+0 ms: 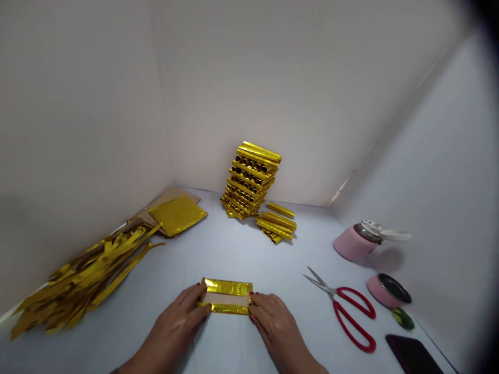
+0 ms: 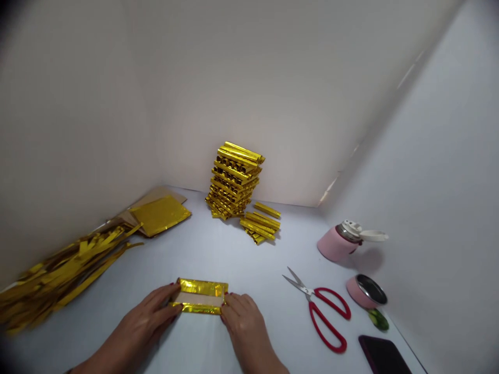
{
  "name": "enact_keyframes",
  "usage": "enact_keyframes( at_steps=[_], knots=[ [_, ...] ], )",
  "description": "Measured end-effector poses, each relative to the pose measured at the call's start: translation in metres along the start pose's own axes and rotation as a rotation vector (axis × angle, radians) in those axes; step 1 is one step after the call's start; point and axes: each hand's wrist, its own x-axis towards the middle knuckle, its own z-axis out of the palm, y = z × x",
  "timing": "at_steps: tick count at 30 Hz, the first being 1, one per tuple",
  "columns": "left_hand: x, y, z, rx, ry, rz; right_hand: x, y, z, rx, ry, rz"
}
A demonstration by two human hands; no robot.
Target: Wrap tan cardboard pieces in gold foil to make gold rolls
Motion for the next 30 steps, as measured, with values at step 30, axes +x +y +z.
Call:
enact_keyframes(
  at_steps=[30],
  knots=[
    [0.026,-0.028,-0.002,-0.172,-0.157,-0.248,0.016,0.017,0.007,0.391,-0.139,0.441]
  ],
)
